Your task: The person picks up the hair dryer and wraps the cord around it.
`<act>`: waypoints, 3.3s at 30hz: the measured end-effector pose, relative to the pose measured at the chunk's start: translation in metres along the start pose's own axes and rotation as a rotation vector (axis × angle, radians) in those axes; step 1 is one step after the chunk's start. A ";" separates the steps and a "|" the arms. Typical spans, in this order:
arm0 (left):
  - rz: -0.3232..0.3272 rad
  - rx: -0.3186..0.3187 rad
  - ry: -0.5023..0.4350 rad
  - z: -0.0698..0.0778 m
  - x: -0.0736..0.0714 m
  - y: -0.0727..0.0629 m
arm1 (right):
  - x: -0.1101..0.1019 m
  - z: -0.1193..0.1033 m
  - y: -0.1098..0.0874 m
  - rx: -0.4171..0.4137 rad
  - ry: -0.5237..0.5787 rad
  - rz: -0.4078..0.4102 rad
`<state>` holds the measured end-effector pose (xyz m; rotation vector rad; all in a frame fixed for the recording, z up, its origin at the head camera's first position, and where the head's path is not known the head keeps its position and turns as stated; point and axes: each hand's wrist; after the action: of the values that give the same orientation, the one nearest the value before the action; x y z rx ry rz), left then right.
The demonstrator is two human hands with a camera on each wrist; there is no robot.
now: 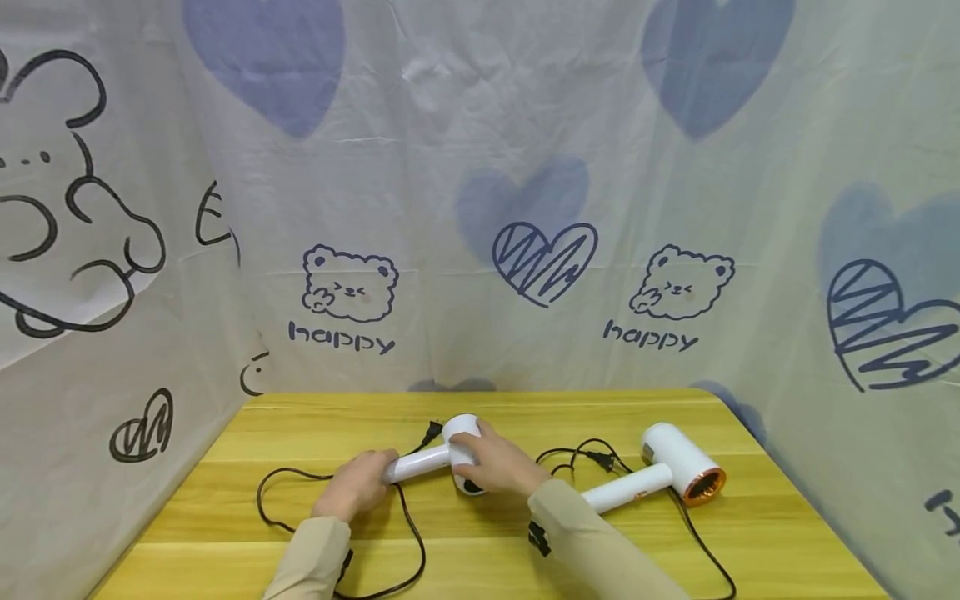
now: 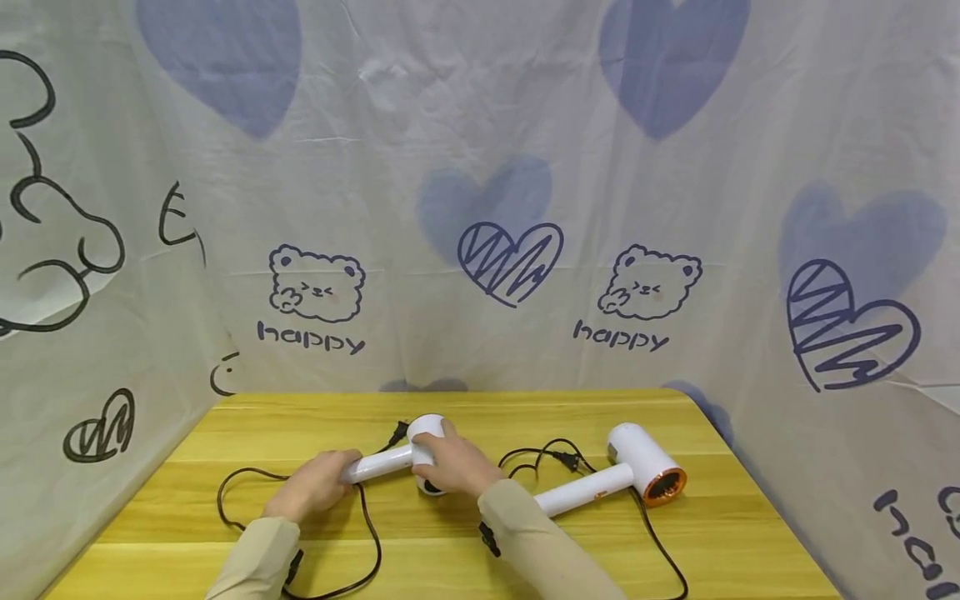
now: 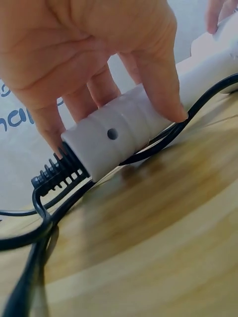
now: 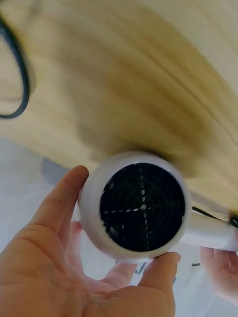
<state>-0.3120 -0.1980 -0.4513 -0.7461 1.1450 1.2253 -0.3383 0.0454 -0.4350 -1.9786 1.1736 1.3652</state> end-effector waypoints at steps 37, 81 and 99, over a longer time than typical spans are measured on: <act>0.342 0.146 -0.283 0.047 -0.034 0.009 | -0.083 0.050 -0.025 0.300 0.747 0.405; 0.274 0.147 -0.600 0.091 -0.033 0.020 | -0.099 0.050 -0.045 -0.061 0.022 0.164; 0.274 0.225 -0.277 0.098 -0.032 0.017 | -0.092 0.048 -0.044 -0.120 -0.427 0.232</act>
<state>-0.3012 -0.1150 -0.3893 -0.2447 1.1533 1.3507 -0.3389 0.1409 -0.3740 -1.5448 1.1590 1.9008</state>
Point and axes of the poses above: each hand's wrist, its own y-axis towards the middle knuckle, its own x-axis out of the palm, z = x × y, and after that the axes turned 1 degree about z, right-handed
